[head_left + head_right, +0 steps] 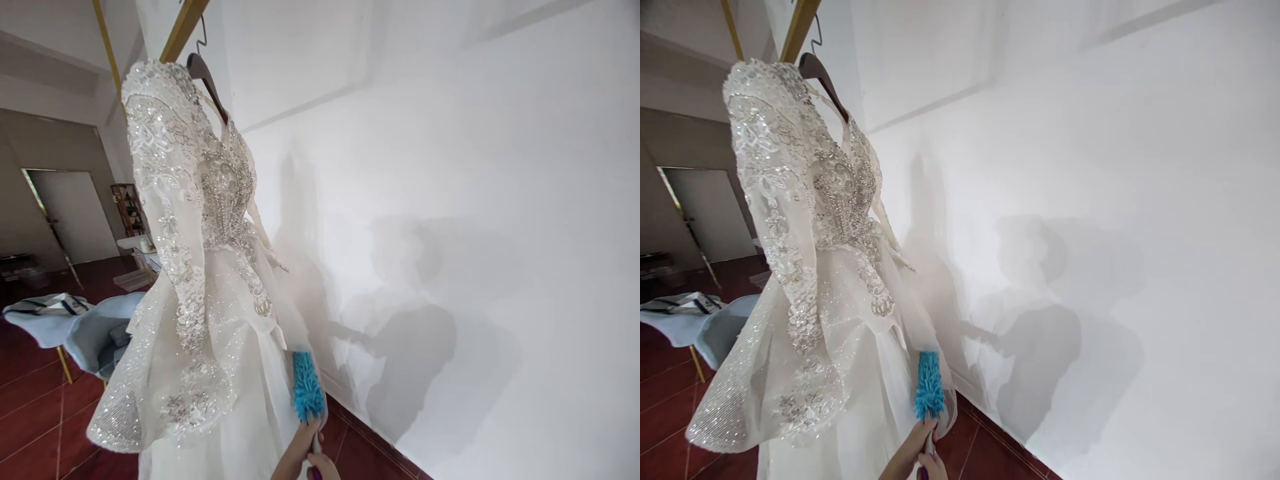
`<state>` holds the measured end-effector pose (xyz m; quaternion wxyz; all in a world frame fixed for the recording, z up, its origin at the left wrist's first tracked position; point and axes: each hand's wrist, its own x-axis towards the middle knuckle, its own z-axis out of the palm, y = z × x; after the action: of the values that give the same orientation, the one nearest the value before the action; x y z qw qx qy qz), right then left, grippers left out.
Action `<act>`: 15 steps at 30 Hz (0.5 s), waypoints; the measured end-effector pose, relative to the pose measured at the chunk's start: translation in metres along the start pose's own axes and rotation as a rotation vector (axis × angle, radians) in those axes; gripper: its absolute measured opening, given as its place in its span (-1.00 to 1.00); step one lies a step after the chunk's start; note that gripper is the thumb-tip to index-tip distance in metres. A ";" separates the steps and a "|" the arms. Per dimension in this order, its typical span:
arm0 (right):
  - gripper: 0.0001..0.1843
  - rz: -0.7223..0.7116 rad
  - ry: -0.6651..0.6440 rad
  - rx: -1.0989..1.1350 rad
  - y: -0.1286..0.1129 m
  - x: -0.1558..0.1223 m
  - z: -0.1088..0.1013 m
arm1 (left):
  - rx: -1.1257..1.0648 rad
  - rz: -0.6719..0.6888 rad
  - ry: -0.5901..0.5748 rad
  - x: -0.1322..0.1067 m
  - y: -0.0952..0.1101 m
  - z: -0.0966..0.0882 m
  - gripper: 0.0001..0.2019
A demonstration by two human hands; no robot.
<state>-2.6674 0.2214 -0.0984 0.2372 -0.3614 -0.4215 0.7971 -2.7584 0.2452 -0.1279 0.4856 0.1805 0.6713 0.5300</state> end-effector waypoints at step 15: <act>-0.01 -0.294 -0.003 -0.098 -0.078 -0.045 0.026 | 0.013 0.373 -0.177 -0.077 0.137 0.015 -0.42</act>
<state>-2.6533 0.2195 -0.0058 0.3328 -0.3058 -0.5086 0.7328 -2.7472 0.2456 0.0293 0.4350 0.3510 0.5843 0.5884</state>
